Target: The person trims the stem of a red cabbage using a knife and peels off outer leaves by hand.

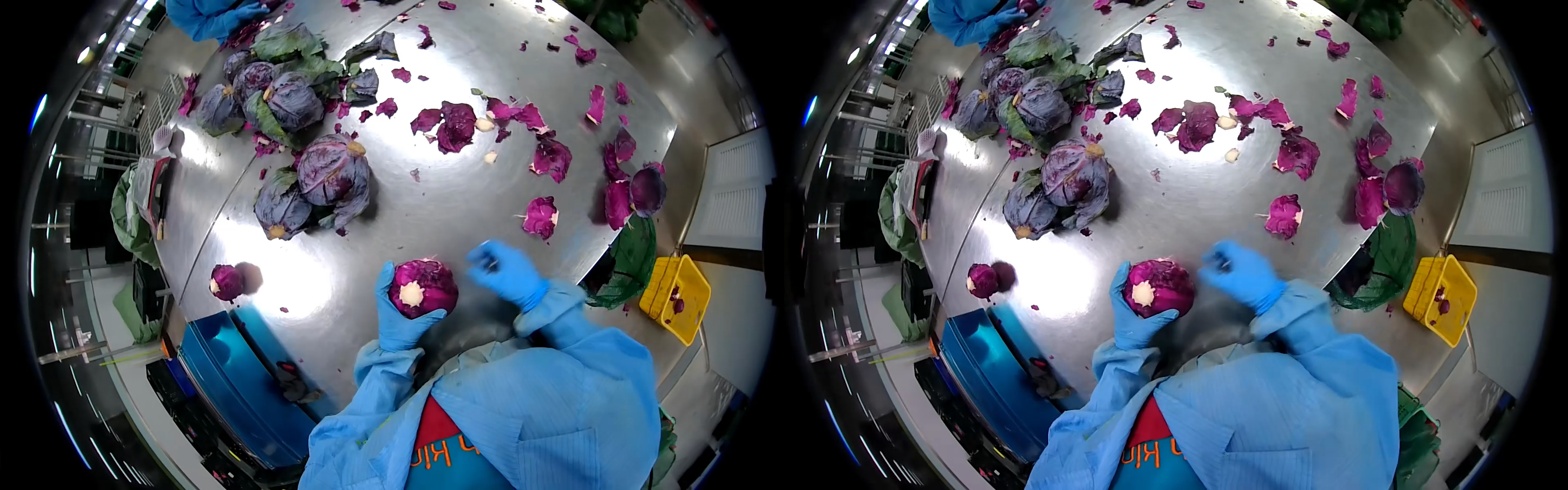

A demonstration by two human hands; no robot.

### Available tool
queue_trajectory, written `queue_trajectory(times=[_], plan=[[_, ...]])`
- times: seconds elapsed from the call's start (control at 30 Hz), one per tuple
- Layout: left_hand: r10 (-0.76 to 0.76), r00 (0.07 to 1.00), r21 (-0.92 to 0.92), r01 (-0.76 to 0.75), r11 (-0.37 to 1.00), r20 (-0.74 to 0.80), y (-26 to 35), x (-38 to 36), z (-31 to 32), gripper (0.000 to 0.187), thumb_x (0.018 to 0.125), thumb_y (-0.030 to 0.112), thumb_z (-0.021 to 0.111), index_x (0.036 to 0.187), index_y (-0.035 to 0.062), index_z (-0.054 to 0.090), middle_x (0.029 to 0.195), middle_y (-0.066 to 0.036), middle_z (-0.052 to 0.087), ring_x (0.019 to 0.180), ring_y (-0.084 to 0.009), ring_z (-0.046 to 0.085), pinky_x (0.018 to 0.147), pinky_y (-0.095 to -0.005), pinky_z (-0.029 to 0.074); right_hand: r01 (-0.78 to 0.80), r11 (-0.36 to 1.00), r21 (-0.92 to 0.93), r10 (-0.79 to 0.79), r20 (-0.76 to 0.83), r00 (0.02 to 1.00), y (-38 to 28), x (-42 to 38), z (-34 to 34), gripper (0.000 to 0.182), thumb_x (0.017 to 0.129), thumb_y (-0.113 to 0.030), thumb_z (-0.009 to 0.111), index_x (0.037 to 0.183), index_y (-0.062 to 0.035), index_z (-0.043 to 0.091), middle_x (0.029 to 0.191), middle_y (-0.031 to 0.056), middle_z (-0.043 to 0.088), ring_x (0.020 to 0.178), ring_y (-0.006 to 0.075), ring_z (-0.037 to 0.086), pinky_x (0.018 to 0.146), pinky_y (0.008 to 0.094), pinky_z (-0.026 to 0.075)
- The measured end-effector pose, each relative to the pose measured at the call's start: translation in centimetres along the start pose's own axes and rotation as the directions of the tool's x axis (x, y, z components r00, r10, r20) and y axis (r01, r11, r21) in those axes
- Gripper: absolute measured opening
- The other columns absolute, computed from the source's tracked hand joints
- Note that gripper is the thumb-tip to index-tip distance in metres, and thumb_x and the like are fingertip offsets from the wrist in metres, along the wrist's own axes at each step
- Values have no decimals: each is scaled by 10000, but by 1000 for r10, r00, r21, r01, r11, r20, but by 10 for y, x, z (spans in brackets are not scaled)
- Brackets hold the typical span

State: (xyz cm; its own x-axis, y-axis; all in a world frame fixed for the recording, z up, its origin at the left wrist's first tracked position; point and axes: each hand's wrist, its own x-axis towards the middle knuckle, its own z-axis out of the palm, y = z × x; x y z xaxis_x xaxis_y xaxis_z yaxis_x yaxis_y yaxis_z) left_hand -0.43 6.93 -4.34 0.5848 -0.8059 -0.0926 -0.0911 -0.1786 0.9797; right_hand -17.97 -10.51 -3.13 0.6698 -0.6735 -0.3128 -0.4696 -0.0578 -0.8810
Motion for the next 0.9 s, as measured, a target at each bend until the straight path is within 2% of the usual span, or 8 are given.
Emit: queue_trajectory(times=[0.13,0.23,0.37,0.5,0.6,0.67,0.77,0.9], plan=[[20,1000,30,-20,999,-12,-4,-1,5,1187,500,261,957,1409,37,228,1369,-135,364,1235,-258,450,1047,-374,408,-71,981,180,30,220,975,-1,14,34,468,752,-356,796,1046,-55,593,901,82,618,830,148,580,768,307,491],[-3,1000,26,3,1000,-18,3,2,6,1195,494,260,958,1410,35,225,1362,-146,368,1238,-260,445,1045,-374,413,167,973,157,-200,224,954,13,21,32,364,801,-318,751,1023,-84,582,893,82,622,764,188,608,718,319,501],[-62,998,7,62,998,-7,3,7,4,1217,454,348,960,1394,17,262,1398,-147,345,1268,-276,420,1082,-378,364,600,731,-325,-576,179,798,14,12,34,210,845,-262,664,946,-93,590,912,102,630,720,340,618,607,407,506],[58,998,26,-58,998,29,-6,6,-7,1222,460,317,964,1407,19,251,1392,-140,362,1254,-270,436,1085,-387,361,284,923,-258,-289,17,957,27,13,15,175,855,-260,647,904,-98,602,812,129,632,718,329,625,626,407,507],[53,998,-110,-48,993,40,-11,1,-15,1234,461,319,965,1413,11,241,1395,-141,364,1252,-266,441,1086,-386,358,3,906,-424,-188,-395,899,66,30,-17,206,876,-277,630,892,-75,590,808,149,627,709,335,621,627,396,506],[32,998,-155,-24,988,48,-16,0,-17,1239,460,326,965,1413,7,240,1398,-144,362,1256,-266,438,1087,-384,357,-55,911,-409,-132,-415,900,73,35,-40,256,863,-298,665,954,-69,596,805,130,625,709,301,620,643,361,507],[21,998,-126,-12,992,66,-21,4,-18,1238,458,319,966,1413,9,241,1401,-148,361,1263,-268,435,1090,-386,357,109,994,-16,-110,-154,982,23,23,-24,427,800,-375,737,1048,-62,585,817,111,619,736,265,618,679,338,504],[-14,997,-86,20,996,75,-12,11,-20,1236,453,302,969,1410,14,243,1405,-149,359,1269,-268,430,1092,-393,357,-36,997,-71,54,277,959,-20,8,23,611,672,-422,841,1084,-54,581,817,68,580,760,155,558,734,303,478]])
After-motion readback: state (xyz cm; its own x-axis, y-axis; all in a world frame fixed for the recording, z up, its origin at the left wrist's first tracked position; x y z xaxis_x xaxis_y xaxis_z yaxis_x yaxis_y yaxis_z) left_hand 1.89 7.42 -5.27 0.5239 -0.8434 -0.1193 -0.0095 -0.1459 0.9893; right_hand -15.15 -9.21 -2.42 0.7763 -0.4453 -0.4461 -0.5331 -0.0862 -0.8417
